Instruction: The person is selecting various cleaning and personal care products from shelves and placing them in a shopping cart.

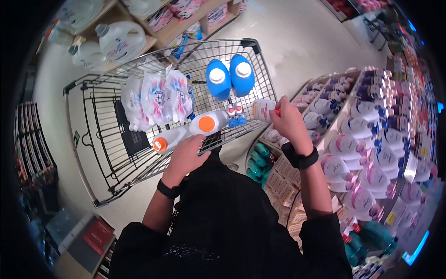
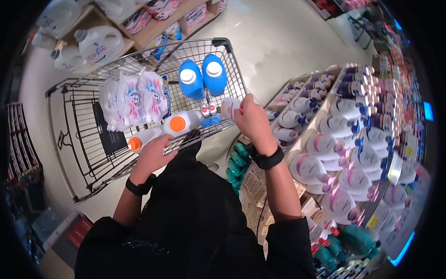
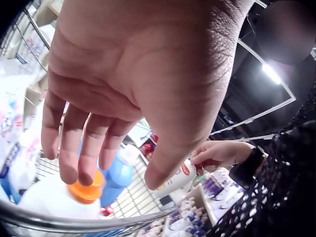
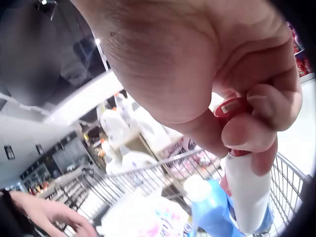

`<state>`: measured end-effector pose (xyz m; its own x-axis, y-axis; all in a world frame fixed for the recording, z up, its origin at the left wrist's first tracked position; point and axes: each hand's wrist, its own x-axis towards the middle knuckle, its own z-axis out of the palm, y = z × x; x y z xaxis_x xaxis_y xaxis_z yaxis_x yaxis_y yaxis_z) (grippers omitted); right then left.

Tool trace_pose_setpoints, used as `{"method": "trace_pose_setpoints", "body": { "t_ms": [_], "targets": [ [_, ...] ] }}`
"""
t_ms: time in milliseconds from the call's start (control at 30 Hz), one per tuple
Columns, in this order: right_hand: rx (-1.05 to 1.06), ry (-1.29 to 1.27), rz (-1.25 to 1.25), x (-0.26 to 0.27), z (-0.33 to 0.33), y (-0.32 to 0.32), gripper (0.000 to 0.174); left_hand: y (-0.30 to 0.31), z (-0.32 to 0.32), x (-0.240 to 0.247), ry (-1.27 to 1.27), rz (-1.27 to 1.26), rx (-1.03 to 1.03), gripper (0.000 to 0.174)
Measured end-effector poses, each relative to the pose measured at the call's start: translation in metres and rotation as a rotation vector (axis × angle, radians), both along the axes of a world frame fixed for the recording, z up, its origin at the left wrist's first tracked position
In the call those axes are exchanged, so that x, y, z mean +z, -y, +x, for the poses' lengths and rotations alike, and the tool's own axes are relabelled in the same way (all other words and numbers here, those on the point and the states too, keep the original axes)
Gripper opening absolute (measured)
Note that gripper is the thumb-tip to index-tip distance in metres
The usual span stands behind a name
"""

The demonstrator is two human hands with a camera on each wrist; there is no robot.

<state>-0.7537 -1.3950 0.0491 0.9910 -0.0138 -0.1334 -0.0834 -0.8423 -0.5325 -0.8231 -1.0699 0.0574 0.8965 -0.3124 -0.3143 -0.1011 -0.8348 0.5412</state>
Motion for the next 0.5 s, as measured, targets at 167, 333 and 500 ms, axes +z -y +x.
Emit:
{"method": "trace_pose_setpoints", "body": {
  "t_ms": [167, 333, 500],
  "targets": [
    [0.142, -0.195, -0.296, -0.085, 0.061, -0.020, 0.032, -0.067, -0.045, -0.021, -0.002, 0.121, 0.209, 0.038],
    [0.309, -0.554, -0.452, -0.146, 0.099, -0.041, 0.032, -0.081, -0.064, -0.033, 0.128, 0.061, 0.466, 0.025],
    [0.393, -0.593, -0.537, -0.205, 0.113, -0.049, 0.033, -0.097, -0.065, -0.057, 0.344, 0.288, 0.568, 0.018]
  ]
}}
